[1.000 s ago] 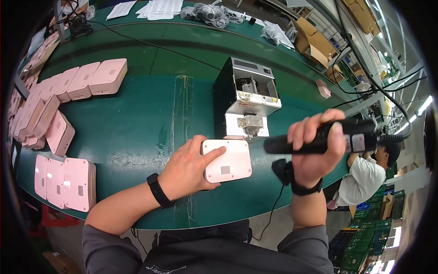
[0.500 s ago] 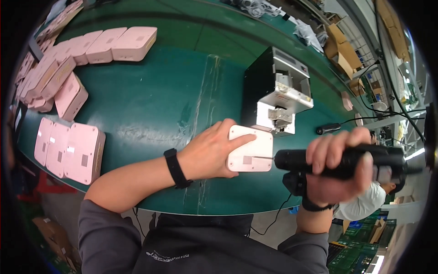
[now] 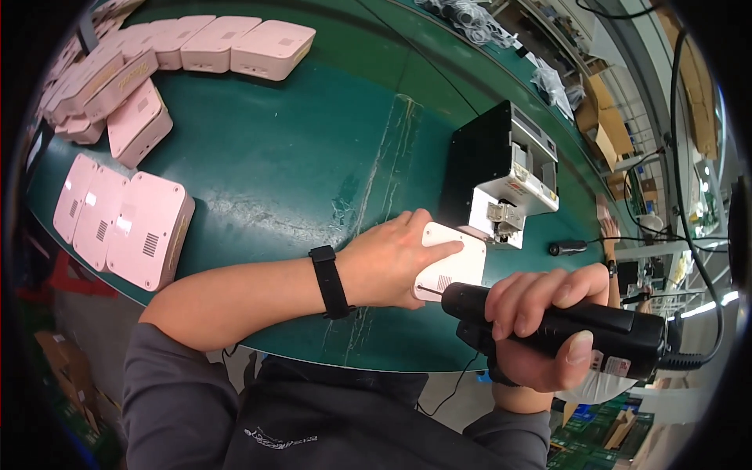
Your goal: Assemble electronic housings by driving screws using an electric screwdriver at a factory production line workstation.
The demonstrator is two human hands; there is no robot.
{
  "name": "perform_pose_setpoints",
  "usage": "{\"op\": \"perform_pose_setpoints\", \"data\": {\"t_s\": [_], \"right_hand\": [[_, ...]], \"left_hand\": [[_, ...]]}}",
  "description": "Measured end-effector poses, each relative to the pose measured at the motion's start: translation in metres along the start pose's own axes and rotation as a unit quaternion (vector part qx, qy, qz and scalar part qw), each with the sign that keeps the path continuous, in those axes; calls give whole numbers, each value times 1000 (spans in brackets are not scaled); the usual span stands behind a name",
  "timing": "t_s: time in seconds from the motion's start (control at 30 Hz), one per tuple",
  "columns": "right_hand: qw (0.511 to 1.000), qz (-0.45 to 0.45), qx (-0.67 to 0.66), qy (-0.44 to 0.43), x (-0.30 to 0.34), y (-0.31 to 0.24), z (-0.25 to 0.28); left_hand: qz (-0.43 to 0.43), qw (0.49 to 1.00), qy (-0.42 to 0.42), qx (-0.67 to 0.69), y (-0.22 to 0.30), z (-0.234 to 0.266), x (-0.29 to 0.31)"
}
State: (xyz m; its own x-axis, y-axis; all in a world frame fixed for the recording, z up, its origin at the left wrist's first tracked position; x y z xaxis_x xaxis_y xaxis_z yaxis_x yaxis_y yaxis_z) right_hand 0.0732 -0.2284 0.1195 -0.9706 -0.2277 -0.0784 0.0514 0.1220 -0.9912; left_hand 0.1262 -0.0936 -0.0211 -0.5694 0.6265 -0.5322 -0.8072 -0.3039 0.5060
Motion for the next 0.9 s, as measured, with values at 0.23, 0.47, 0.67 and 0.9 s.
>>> {"op": "perform_pose_setpoints", "data": {"t_s": [0.23, 0.47, 0.67, 0.9], "right_hand": [[996, 87, 35, -4, -8, 14, -8], [995, 88, 34, -26, -12, 17, -5], [991, 133, -28, -13, -24, 5, 4], [947, 189, -218, 139, 2, -16, 131]], "left_hand": [[0, 1000, 1, -12, 0, -1, 6], [-4, 1000, -7, -13, 2, 2, 1], [44, 996, -78, 24, 4, 24, -1], [299, 812, -99, 492, 19, 50, 58]]}}
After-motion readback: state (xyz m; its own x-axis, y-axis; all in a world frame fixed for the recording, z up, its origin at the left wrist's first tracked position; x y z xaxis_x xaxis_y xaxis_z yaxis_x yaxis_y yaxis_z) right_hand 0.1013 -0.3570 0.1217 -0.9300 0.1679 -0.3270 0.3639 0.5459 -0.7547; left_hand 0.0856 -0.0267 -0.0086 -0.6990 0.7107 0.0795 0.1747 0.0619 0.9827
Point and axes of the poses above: each hand's wrist, its own x-axis away from the middle knuckle, its own z-axis out of the back of the hand, y = z × x, the point moved 2 cm from there along -x, towards the middle knuckle, and after that the axes turned 13 degrees about -z, right-handed, at the moved point
